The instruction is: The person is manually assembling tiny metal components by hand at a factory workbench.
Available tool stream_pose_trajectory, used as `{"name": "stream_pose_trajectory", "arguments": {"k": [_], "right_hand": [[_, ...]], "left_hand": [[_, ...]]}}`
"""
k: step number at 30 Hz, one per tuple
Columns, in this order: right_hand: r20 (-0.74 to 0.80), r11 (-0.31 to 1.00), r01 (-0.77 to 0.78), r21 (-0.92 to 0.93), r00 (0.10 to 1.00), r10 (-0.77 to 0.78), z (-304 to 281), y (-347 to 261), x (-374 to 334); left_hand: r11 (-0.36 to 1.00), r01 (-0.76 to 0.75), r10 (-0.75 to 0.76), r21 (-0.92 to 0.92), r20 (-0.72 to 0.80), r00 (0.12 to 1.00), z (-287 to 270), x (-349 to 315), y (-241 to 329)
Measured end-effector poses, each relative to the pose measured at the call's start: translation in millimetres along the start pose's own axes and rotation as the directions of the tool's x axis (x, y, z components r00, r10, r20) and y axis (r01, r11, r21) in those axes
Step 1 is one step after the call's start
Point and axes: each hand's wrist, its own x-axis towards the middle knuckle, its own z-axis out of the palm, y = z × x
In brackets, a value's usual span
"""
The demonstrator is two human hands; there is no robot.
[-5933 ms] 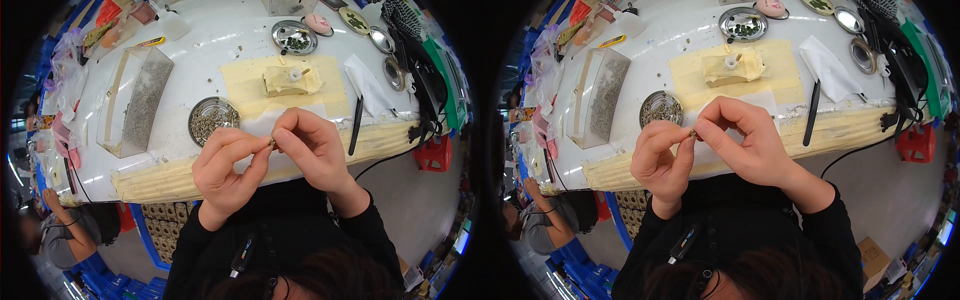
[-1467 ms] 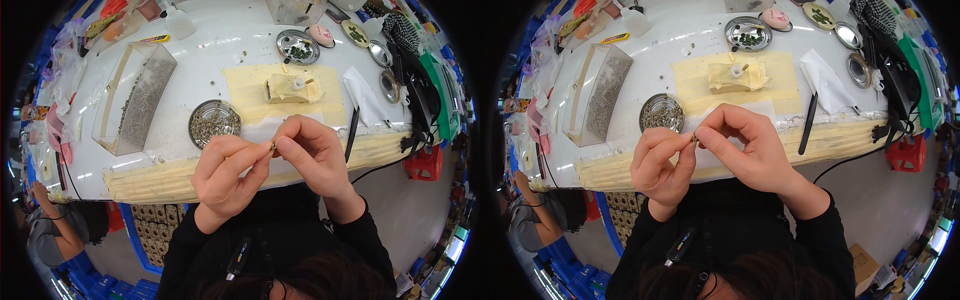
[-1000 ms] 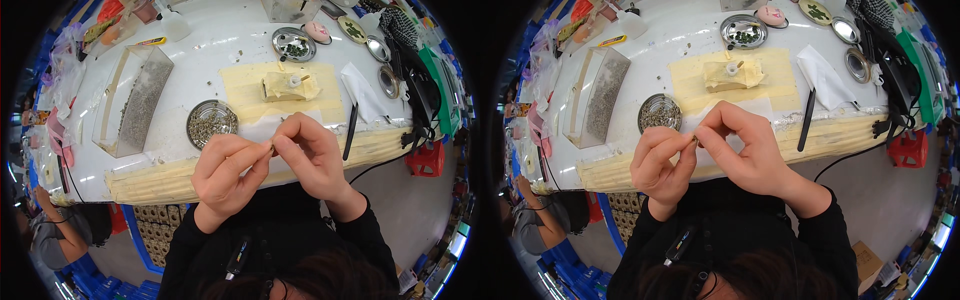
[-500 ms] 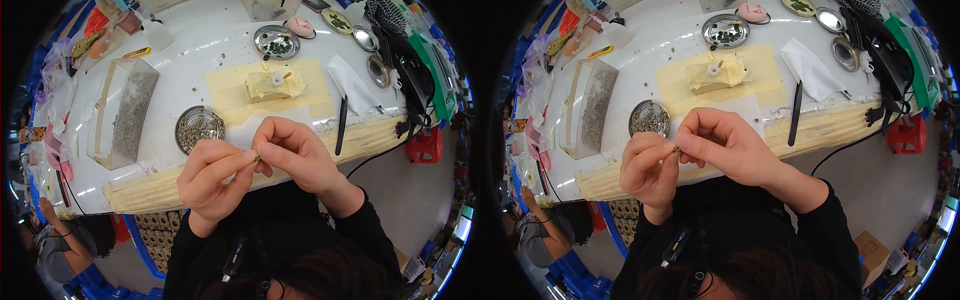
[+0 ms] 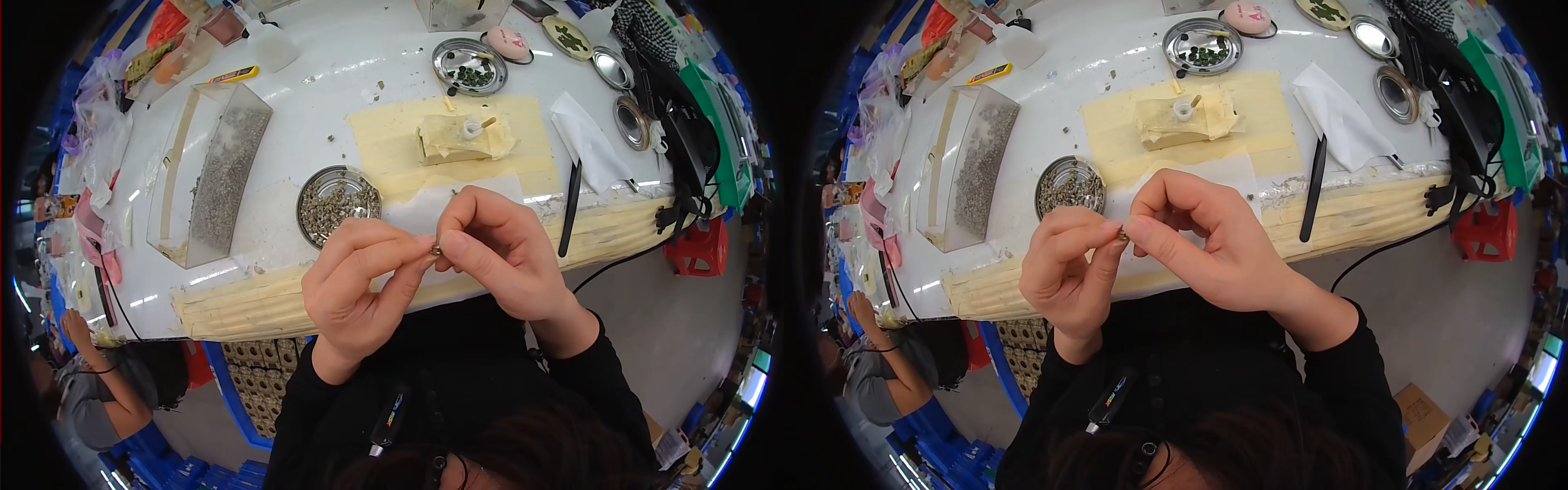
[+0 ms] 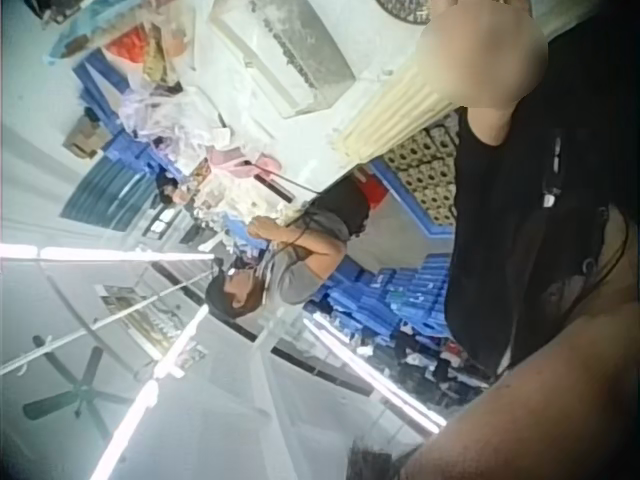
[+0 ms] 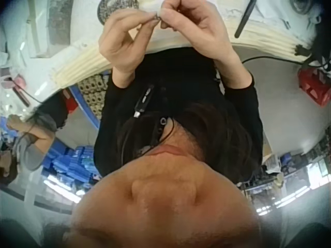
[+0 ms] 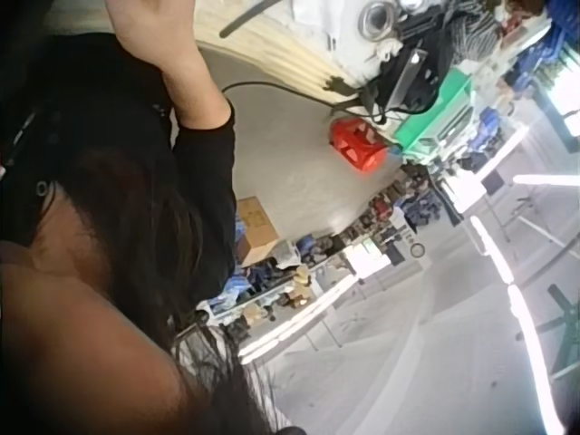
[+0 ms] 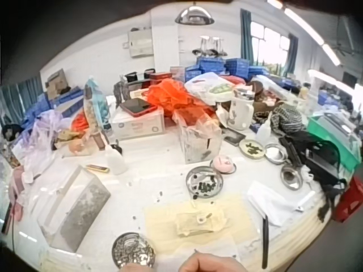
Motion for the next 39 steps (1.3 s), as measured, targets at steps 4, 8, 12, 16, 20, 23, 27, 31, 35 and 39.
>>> {"name": "stream_pose_trajectory", "arguments": {"k": [4, 8, 12, 16, 20, 23, 27, 31, 35, 39], "right_hand": [[0.054, 0.993, -0.075, 0.09, 0.996, 0.071, -3.3, -0.3, 1.7], [0.03, 0.985, -0.1, 0.141, 0.995, 0.097, -0.7, 0.9, 1.9], [-0.093, 0.986, 0.109, -0.125, 0.988, -0.121, 3.7, 5.6, -2.9], [0.004, 0.742, 0.368, -0.56, 0.897, -0.441, -0.9, 9.3, -0.2], [-0.054, 1.0, 0.027, -0.008, 0.998, -0.027, 2.8, 3.5, -0.9], [-0.008, 0.978, -0.083, 0.191, 0.996, 0.086, 3.6, 2.6, 0.3], [-0.116, 0.967, 0.169, -0.19, 0.974, -0.193, 7.2, 5.6, -3.8], [0.027, 0.626, 0.433, -0.649, 0.835, -0.55, 1.5, 11.1, 0.8], [-0.143, 0.991, 0.113, -0.077, 0.982, -0.123, 9.3, 4.8, -1.1], [-0.161, 0.993, 0.004, 0.115, 0.987, 0.014, 13.2, 1.5, -2.1]], "left_hand": [[1.0, 0.013, -0.013, -0.016, 0.001, 1.0, -0.7, -1.0, -0.1], [0.998, -0.033, 0.035, 0.06, -0.031, 0.999, 2.4, -1.9, 0.1], [0.975, -0.101, 0.113, 0.198, -0.05, 0.992, 6.5, -1.3, 2.2], [0.959, -0.127, 0.148, 0.252, -0.065, 0.987, 9.5, -1.8, 1.8], [0.985, -0.101, 0.108, 0.142, -0.04, 0.993, 5.5, -1.2, 1.7], [0.993, -0.083, 0.087, 0.08, -0.04, 0.995, 4.7, -2.0, 1.3], [0.988, -0.077, 0.084, 0.135, -0.05, 0.995, 5.3, -2.3, 0.9], [0.974, -0.113, 0.127, 0.195, -0.062, 0.99, 8.0, -3.3, 0.7], [0.991, -0.092, 0.096, 0.095, -0.041, 0.995, 5.0, -2.2, -0.6], [0.993, -0.093, 0.096, 0.073, -0.045, 0.994, 4.5, -1.9, -0.8]]}}
